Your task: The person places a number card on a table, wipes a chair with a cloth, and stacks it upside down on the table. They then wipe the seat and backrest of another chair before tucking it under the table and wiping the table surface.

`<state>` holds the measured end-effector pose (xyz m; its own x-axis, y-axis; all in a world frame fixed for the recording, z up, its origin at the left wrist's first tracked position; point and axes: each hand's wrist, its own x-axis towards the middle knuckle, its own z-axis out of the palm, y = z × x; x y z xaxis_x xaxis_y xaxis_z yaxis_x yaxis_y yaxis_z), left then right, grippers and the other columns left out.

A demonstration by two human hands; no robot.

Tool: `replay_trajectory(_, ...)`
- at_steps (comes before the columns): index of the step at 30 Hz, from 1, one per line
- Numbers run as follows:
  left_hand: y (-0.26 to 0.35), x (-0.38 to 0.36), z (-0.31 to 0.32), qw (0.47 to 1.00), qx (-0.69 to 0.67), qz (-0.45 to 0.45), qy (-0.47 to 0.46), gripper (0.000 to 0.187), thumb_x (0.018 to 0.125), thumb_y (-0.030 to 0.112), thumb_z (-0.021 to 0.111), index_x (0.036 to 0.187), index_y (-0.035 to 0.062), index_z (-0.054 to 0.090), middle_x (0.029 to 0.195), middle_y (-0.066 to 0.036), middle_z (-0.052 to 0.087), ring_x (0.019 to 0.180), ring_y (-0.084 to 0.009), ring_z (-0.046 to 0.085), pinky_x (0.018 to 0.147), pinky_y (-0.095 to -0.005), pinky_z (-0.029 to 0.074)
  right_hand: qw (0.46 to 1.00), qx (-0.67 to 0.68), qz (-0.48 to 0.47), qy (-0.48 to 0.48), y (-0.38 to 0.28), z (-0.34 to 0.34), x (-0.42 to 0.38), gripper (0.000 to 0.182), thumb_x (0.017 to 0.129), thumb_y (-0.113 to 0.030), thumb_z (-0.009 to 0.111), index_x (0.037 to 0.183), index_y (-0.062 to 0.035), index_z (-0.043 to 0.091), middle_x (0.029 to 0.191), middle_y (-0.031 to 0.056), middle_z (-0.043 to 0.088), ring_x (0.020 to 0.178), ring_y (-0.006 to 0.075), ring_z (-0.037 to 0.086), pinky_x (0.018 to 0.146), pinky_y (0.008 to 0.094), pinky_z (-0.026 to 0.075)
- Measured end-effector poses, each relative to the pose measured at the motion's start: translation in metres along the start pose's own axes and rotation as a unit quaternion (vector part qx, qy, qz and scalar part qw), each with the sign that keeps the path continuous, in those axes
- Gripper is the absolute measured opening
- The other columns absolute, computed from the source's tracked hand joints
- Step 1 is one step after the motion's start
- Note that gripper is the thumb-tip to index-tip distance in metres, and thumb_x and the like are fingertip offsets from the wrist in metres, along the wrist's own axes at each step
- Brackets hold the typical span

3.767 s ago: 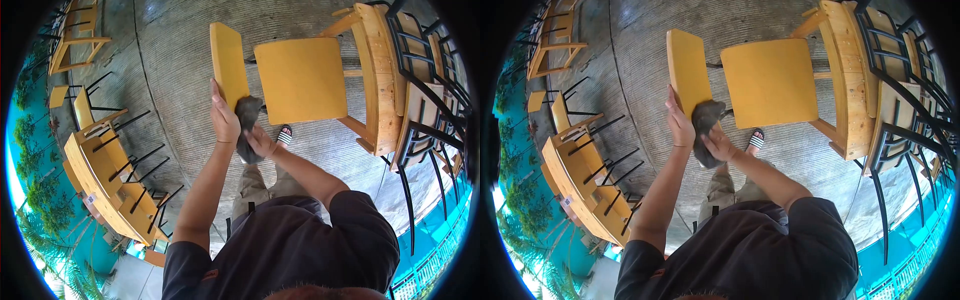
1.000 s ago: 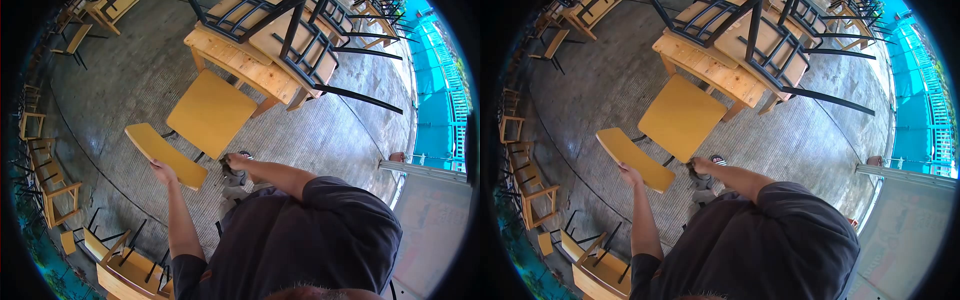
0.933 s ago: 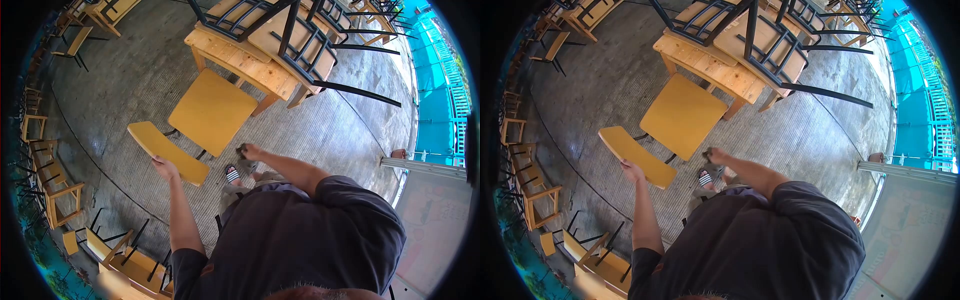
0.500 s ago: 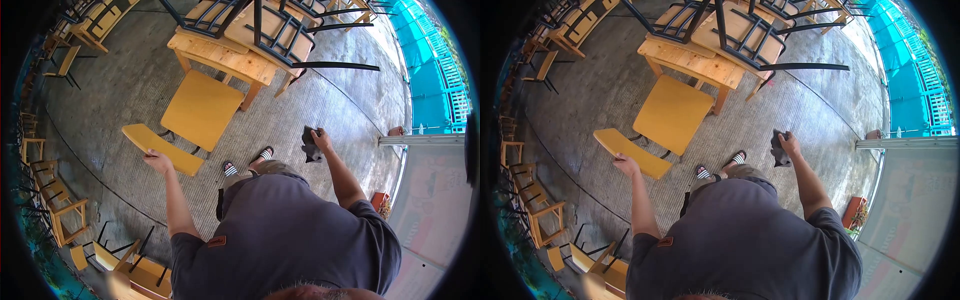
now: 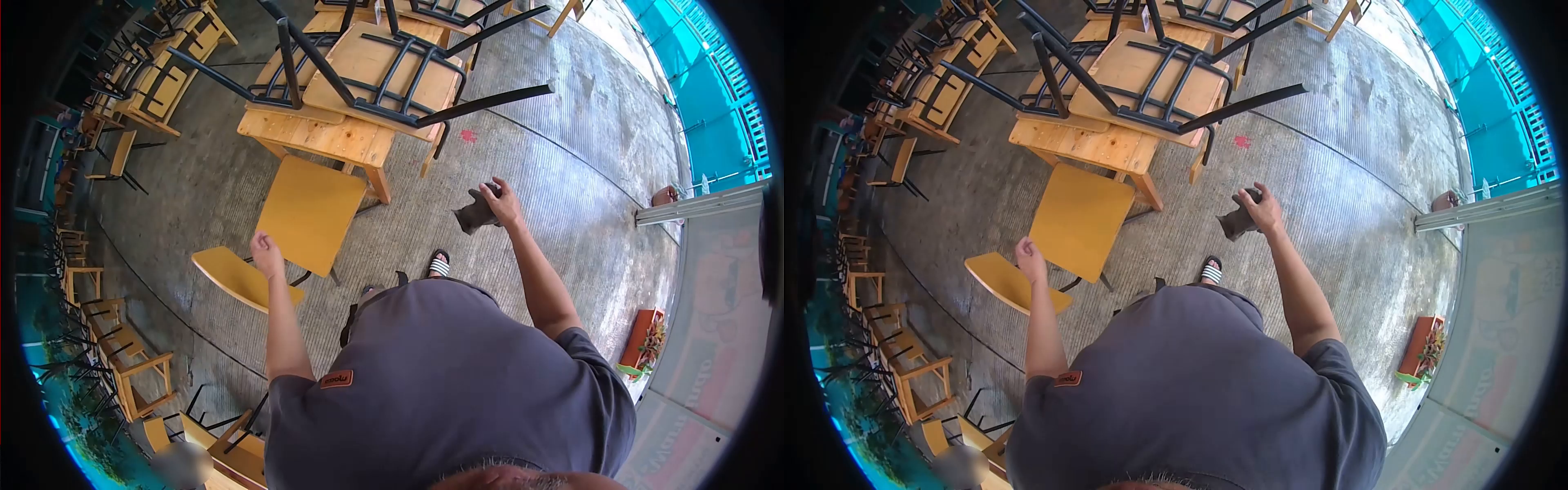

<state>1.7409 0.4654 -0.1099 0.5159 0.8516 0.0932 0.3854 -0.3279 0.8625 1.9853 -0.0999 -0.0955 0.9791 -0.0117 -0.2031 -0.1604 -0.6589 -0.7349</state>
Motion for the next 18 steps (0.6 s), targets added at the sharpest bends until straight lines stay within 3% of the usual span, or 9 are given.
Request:
replay_trajectory(5,0.070,-0.010,0.115,0.979,-0.158,-0.016,-0.130,0.026,0.104,0.015,0.055,0.123,-0.0027,0.057,0.116,-0.012,0.067,0.108,-0.0178,0.067,0.093,-0.0307,0.052,0.996,0.027,-0.086,0.014,-0.071,-0.029,0.041,0.084,0.084,-0.060,0.074,0.140,0.0001,0.055,0.120,0.0285,0.068,0.117,0.0388,0.065,0.100,0.0412,0.051)
replay_trajectory(8,0.114,-0.014,0.157,0.974,-0.132,-0.014,-0.186,0.031,0.107,0.024,0.054,0.128,0.0016,0.056,0.122,-0.009,0.067,0.112,-0.0181,0.066,0.092,-0.0321,0.053,0.988,0.078,-0.136,0.007,-0.091,-0.032,0.063,0.088,0.083,-0.061,0.074,0.142,-0.0001,0.052,0.120,0.0295,0.067,0.116,0.0400,0.066,0.099,0.0421,0.052)
replay_trajectory(13,0.165,0.012,0.205,0.966,-0.152,-0.030,-0.205,0.039,0.104,0.029,0.060,0.131,0.0025,0.055,0.126,-0.009,0.066,0.117,-0.0178,0.064,0.093,-0.0327,0.053,0.985,0.060,-0.158,0.017,-0.129,-0.039,0.078,0.086,0.083,-0.061,0.074,0.140,0.0009,0.053,0.122,0.0309,0.067,0.115,0.0396,0.066,0.097,0.0433,0.052)
replay_trajectory(16,0.196,0.045,0.227,0.965,-0.174,-0.024,-0.193,0.047,0.102,0.032,0.064,0.137,0.0023,0.052,0.133,-0.011,0.062,0.123,-0.0192,0.060,0.096,-0.0332,0.052,0.986,0.127,-0.106,-0.018,-0.156,-0.056,0.083,0.072,0.087,-0.058,0.072,0.130,-0.0011,0.062,0.100,0.0224,0.073,0.097,0.0332,0.071,0.087,0.0387,0.053)
replay_trajectory(18,0.211,0.069,0.248,0.964,-0.194,-0.012,-0.181,0.053,0.101,0.033,0.066,0.140,0.0022,0.049,0.137,-0.012,0.060,0.126,-0.0202,0.058,0.099,-0.0333,0.051,0.988,0.125,-0.092,-0.017,-0.156,-0.057,0.093,0.070,0.087,-0.058,0.073,0.127,-0.0015,0.064,0.096,0.0204,0.073,0.093,0.0318,0.071,0.085,0.0379,0.053)
